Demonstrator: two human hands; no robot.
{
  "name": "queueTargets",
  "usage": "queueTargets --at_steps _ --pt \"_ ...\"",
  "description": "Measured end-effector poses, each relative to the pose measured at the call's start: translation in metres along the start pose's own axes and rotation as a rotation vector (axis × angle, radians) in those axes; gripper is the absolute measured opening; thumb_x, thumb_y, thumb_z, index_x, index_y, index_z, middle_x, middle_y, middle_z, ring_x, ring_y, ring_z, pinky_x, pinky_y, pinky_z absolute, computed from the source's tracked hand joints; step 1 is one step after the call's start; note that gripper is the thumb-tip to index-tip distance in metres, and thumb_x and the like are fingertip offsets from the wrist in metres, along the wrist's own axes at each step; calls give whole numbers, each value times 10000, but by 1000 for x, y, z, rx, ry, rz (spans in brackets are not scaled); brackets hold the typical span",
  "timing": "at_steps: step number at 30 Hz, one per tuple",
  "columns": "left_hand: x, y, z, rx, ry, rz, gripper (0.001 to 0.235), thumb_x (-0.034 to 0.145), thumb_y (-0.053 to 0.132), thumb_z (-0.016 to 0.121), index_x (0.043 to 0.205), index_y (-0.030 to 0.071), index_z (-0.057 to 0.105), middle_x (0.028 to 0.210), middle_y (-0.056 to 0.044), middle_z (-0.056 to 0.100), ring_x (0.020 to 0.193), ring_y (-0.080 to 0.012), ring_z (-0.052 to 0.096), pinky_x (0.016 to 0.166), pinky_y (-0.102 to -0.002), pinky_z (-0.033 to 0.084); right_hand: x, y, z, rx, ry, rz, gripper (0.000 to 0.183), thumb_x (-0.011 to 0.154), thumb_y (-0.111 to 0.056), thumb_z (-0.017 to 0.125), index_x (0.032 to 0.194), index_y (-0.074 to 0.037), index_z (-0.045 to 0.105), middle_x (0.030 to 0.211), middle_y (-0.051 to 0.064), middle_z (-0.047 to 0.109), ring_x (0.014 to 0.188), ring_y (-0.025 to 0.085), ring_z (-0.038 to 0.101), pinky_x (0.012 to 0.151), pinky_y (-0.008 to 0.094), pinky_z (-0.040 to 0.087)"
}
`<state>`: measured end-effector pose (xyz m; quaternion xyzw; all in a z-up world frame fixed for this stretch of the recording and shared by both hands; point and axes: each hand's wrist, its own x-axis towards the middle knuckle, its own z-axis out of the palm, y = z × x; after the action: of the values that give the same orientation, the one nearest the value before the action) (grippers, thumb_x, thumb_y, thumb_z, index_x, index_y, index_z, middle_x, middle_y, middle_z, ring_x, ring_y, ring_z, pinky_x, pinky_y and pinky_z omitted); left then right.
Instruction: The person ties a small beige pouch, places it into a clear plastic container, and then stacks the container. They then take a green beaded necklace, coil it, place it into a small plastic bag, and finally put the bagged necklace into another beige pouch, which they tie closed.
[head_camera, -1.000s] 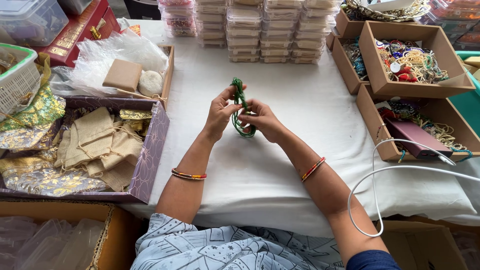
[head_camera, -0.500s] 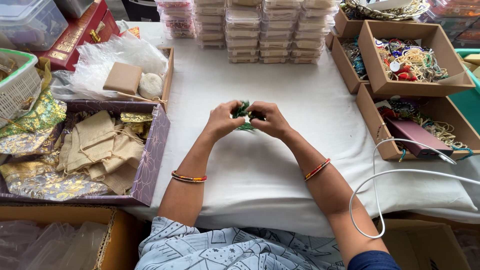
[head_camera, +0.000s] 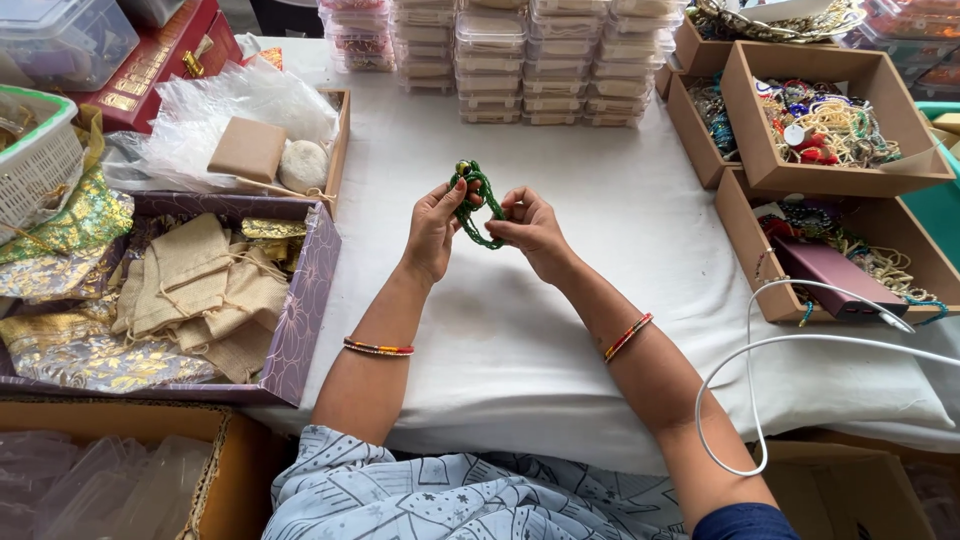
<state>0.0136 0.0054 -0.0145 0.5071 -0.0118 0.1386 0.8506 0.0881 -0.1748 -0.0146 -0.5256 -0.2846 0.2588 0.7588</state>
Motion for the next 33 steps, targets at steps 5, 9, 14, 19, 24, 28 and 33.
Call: queueTargets --at_steps 5,9,14,19,24,28,33 --pt "-6 3 14 -15 33 42 266 993 360 692 1091 120 752 1003 17 753 1021 -92 627 1003 -333 434 1 13 9 -151 31 -74 293 870 24 792 1066 -49 587 982 49 665 889 104 667 794 279 582" --pt "-6 2 17 225 39 96 257 998 332 648 1101 114 736 1025 31 748 1079 -108 632 1031 -323 446 -5 4 20 -789 115 -333 276 847 27 749 1097 -28 646 1033 48 707 909 144 721 828 299 639" --pt "-3 1 11 652 120 194 270 1016 339 612 1065 105 738 939 4 730 975 -161 633 918 -358 499 -10 -8 29 -1043 1 -432 346 816 60 729 1145 -26 669 1029 81 677 870 189 709 807 322 624" --pt "0 1 4 1173 187 223 339 1020 406 565 984 124 751 794 -8 720 873 -185 641 908 -385 467 -7 -1 22 -851 -86 -319 299 837 53 674 1109 -48 600 1046 67 669 935 181 694 856 304 631" --pt "-3 9 5 1217 126 115 304 971 374 571 981 131 752 751 5 701 828 -166 614 855 -374 427 -11 -15 14 -1139 -156 -655 212 856 74 729 1005 -53 650 1055 47 686 957 227 700 838 356 615" --pt "-3 11 5 777 26 -148 299 941 353 556 934 101 719 767 17 653 780 -113 573 730 -281 453 -5 -13 5 -1056 -46 -750 156 915 81 737 951 -61 686 1168 70 647 1050 236 717 879 339 622" --pt "-3 11 7 700 -42 -202 218 855 273 650 929 74 699 796 -5 644 768 -112 555 707 -272 440 -11 -37 17 -866 15 -553 267 860 16 802 1079 -66 673 1255 89 616 1073 229 686 884 330 636"
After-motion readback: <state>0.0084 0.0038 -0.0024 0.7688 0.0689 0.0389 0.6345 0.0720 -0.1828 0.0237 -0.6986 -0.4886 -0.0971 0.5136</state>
